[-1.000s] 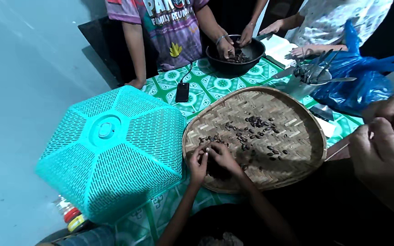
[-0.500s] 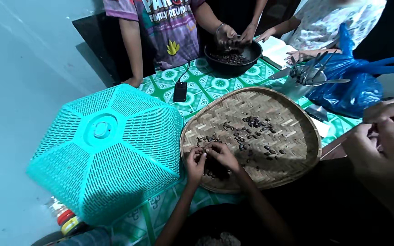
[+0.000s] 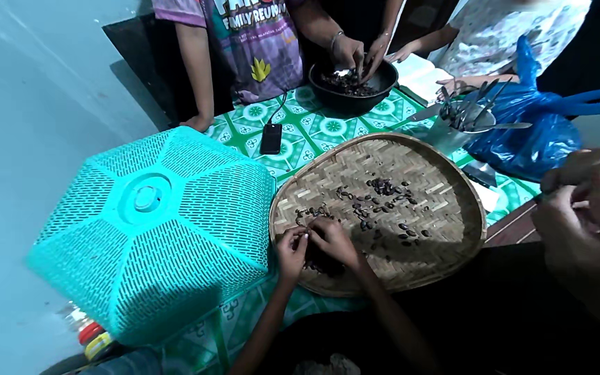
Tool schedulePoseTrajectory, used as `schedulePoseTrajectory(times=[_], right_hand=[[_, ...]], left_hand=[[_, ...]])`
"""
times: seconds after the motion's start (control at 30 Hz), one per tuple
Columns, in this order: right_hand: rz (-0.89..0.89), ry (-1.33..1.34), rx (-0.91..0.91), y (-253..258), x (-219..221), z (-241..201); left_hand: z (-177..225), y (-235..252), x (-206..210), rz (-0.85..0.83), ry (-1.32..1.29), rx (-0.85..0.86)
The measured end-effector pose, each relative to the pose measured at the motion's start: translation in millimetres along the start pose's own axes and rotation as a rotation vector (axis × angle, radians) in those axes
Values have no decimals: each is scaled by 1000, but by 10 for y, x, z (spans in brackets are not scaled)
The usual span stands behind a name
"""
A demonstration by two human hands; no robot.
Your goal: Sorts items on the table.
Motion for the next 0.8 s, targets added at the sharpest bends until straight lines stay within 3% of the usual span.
schedulePoseTrajectory(times=[0.5, 0.8], right_hand=[[33, -51, -66, -25, 43, -38], [-3, 311, 192, -6, 106, 69]], left_hand=[[41, -9, 6, 19, -29, -2], [56, -12, -23, 38, -92, -16]])
Point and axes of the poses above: each hand's wrist, its own y-axis towards the middle knuckle, its own x-axis out of the palm, z = x × y, the point moved 4 cm from there along y, towards the middle knuckle, and after that the axes turned 5 degrees about x, right-handed, at the moved point
